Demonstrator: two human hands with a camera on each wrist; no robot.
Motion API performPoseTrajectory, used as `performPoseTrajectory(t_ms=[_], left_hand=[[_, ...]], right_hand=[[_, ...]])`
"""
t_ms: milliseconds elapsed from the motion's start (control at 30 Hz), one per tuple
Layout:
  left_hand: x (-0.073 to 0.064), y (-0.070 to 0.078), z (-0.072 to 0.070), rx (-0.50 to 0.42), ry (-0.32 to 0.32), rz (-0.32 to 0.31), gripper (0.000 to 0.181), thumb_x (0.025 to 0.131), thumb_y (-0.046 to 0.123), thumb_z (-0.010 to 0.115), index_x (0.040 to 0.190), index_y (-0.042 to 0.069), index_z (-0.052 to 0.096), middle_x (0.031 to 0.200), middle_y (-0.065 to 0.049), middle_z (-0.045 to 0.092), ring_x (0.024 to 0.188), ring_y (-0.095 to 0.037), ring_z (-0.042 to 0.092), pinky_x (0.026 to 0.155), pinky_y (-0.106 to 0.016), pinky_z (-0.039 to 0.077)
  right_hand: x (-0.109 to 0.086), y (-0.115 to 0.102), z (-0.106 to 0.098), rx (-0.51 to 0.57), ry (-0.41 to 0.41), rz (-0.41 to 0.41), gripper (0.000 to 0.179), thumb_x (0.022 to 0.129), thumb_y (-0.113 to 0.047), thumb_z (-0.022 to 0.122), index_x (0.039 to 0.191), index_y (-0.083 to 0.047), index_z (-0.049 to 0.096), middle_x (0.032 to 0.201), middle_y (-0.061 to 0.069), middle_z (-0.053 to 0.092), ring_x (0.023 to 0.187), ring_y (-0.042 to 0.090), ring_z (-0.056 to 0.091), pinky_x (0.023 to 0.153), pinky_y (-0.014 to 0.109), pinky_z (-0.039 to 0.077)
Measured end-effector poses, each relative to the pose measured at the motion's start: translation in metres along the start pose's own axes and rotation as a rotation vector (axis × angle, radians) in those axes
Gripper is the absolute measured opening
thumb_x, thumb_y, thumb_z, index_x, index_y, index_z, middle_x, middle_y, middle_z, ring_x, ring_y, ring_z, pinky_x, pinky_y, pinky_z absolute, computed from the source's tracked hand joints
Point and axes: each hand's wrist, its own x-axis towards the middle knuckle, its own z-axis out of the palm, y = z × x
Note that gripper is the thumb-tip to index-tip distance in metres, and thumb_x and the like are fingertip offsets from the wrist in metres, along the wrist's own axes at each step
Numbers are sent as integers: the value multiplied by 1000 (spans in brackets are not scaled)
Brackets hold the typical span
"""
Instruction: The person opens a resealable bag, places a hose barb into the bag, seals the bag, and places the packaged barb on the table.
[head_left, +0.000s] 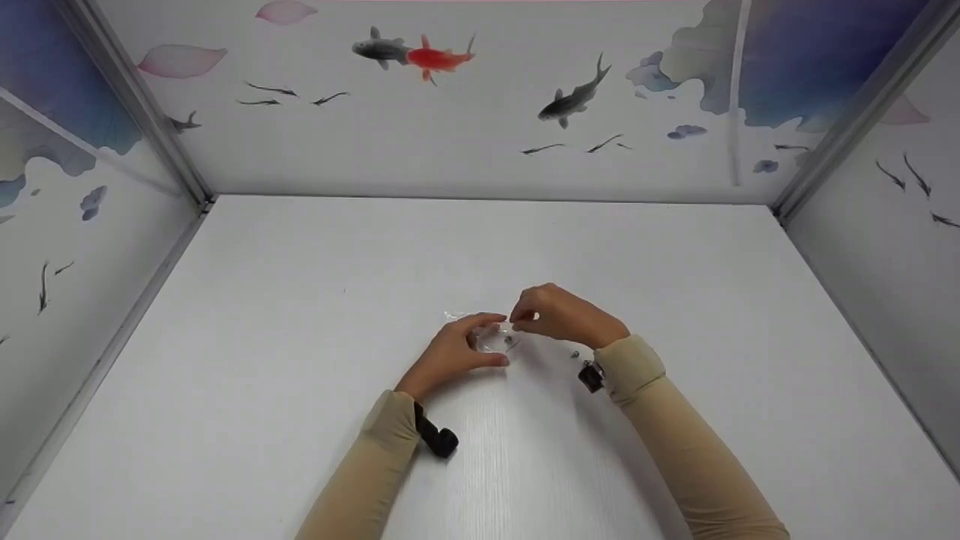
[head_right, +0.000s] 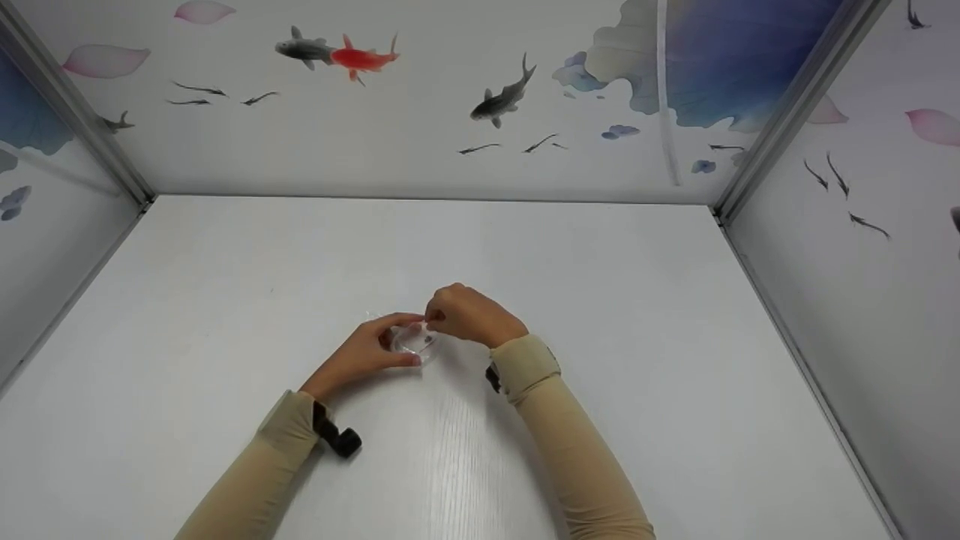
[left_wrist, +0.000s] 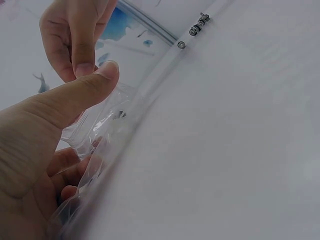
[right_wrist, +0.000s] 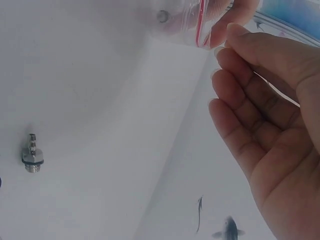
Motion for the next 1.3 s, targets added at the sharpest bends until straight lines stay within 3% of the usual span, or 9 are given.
performPoseTrajectory(t_ms=[200, 567, 733, 900, 1300], left_hand=[[1, -1, 1, -1, 5, -5, 66, 73, 42, 82, 133, 26, 58, 132, 3, 59, 86, -12, 46, 82, -29, 40], [0, 0, 1, -17, 6, 3, 66, 74, 38, 83, 133, 22, 58, 125, 1, 61, 82, -11, 48, 73, -26, 39], [1, -2, 1, 4, 10, 8, 65, 74, 40, 82, 132, 24, 58, 108, 0, 62, 70, -11, 42, 65, -25, 36], [2, -3, 1, 18, 11, 10, 65, 74, 39, 82, 132, 23, 58, 91, 0, 57, 69, -10, 41, 65, -24, 35], [0, -1, 2, 9, 13, 0, 65, 73, 40, 82, 132, 24, 59, 93, 0, 57, 71, -11, 41, 67, -25, 35]], right_hand=[[-1, 0, -2, 2, -4, 1, 16, 88, -7, 69, 101, -1, 74, 95, 9, 72, 86, 17, 67, 79, 31, 54], [-15, 8, -5, 16, -7, 28, 14, 87, -6, 69, 99, -1, 74, 94, 8, 72, 85, 18, 67, 77, 31, 54], [-25, 13, -8, 33, -27, 85, 16, 86, -6, 70, 101, -1, 74, 97, 9, 72, 87, 19, 67, 79, 33, 55], [-34, 18, -10, 46, -55, 143, 17, 86, -8, 71, 102, -2, 74, 98, 7, 72, 89, 19, 67, 80, 33, 55], [-54, 30, -12, 76, -153, 272, 15, 86, -8, 71, 100, -7, 75, 97, 2, 72, 89, 14, 64, 80, 33, 54]])
